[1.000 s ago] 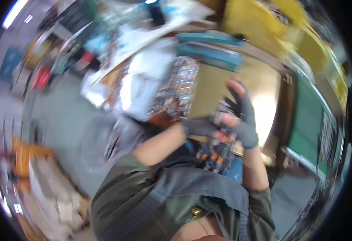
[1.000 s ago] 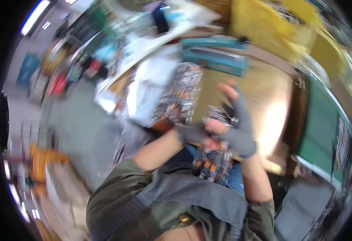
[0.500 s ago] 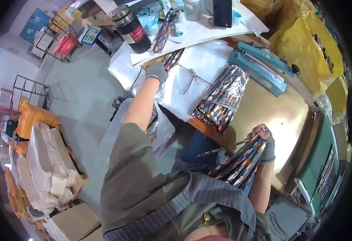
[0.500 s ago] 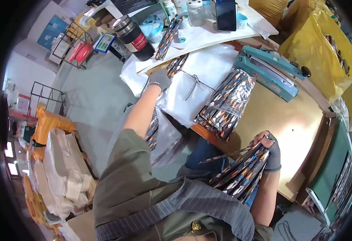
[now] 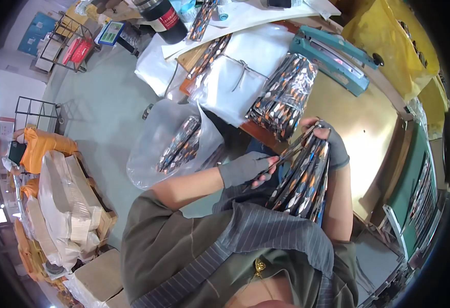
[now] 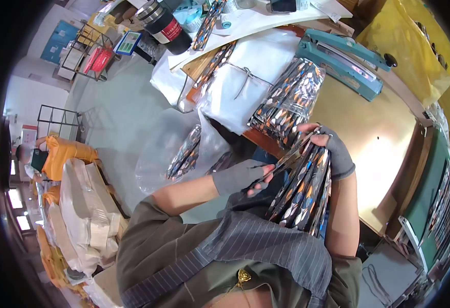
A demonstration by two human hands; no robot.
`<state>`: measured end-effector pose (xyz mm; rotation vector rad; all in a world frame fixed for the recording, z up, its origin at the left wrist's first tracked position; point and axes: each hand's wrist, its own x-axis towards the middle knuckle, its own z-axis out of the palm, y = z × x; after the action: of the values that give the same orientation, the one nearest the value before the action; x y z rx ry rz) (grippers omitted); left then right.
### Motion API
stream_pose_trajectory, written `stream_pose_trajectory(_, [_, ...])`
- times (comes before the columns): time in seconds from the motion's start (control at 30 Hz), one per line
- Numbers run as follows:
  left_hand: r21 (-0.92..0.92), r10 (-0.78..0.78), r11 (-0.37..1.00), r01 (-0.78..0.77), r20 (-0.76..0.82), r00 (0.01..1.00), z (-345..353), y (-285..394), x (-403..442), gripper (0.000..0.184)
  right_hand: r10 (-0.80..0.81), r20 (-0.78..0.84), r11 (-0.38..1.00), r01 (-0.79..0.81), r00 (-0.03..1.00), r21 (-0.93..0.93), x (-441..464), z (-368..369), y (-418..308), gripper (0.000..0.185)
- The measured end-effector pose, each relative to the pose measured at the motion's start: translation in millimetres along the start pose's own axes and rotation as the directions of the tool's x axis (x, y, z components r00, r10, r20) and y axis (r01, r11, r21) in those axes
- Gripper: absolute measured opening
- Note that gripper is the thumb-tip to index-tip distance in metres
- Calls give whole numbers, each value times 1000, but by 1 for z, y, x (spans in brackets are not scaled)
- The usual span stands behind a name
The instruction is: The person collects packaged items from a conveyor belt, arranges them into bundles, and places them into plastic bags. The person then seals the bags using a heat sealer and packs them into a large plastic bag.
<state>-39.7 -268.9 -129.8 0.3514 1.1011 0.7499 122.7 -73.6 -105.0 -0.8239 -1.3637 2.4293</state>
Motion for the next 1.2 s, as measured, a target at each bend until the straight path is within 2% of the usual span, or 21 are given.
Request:
stream_pose_trajectory(0.1, [625,512,638,-450,93,854,-15,13,5,31,-35,-19,992,37,999,117,-17,-3,1,34])
stream_pose_trajectory(0.13, [527,622,642,-557,66,780,-30,32,8,33,-40,-32,981,46,999,189,-27,-2,0,33])
stream_pose_trajectory(0.17, [812,765,470,-345,-180,619,-71,44,21,32,-43,-53,972,54,998,231,-31,-7,3,31])
stream_pose_trajectory(0.2, [944,771,329,-22,-255,584,-89,80,10,31,-44,-32,967,51,999,250,-36,-14,6,30])
stream_pose_trajectory(0.23, [992,858,111,54,-123,500,-141,82,29,33,-54,-9,962,54,999,268,-39,-23,8,29])
stream_pose_trajectory(0.3, [976,621,165,140,-213,754,-194,82,55,33,-65,-27,955,70,998,290,-44,-33,11,27])
stream_pose_trajectory(0.4, [764,413,644,-44,-299,860,-229,90,63,37,-79,-58,947,93,995,307,-55,-39,13,34])
stream_pose_trajectory(0.53, [966,686,229,120,-247,685,-191,94,38,42,-97,-92,956,119,991,270,-64,-42,14,50])
stream_pose_trajectory(0.57, [981,644,93,171,-190,741,-182,86,37,46,-97,-86,955,117,992,273,-64,-43,15,54])
stream_pose_trajectory(0.6, [986,633,109,123,-164,757,-178,72,39,41,-103,-81,954,121,991,275,-64,-44,13,57])
stream_pose_trajectory(0.67, [958,750,264,114,-278,600,-206,57,59,32,-106,-69,963,120,992,240,-66,-42,9,55])
stream_pose_trajectory(0.73, [997,848,-24,76,-20,530,-250,65,65,24,-84,-69,971,97,994,218,-68,-42,9,56])
stream_pose_trajectory(0.77, [990,872,-42,133,-29,489,-238,80,48,24,-83,-50,971,92,995,221,-69,-43,9,61])
stream_pose_trajectory(0.8, [916,888,74,393,-240,393,-224,100,38,25,-88,-48,971,97,995,217,-70,-44,10,64])
stream_pose_trajectory(0.83, [781,828,557,-282,-498,257,-197,110,17,28,-99,-48,971,107,994,215,-69,-45,11,67])
stream_pose_trajectory(0.87, [588,776,574,-570,-613,148,-170,123,5,27,-111,-56,969,121,992,215,-70,-47,12,70])
stream_pose_trajectory(0.93, [660,877,392,-641,-478,44,-98,132,12,25,-96,-60,968,107,994,228,-68,-39,12,77])
stream_pose_trajectory(1.07, [839,999,18,-544,11,50,64,71,64,22,-169,-61,981,173,984,84,-66,-4,-5,58])
stream_pose_trajectory(1.1, [845,993,95,-527,-42,111,92,51,68,25,-348,-58,937,345,936,-61,-51,-17,10,43])
stream_pose_trajectory(1.13, [848,981,168,-502,-93,171,112,40,72,28,-287,-75,956,291,955,43,-59,-31,15,39])
stream_pose_trajectory(1.2, [275,804,593,-757,-263,533,96,33,92,28,-175,-79,946,190,981,262,-78,-56,23,33])
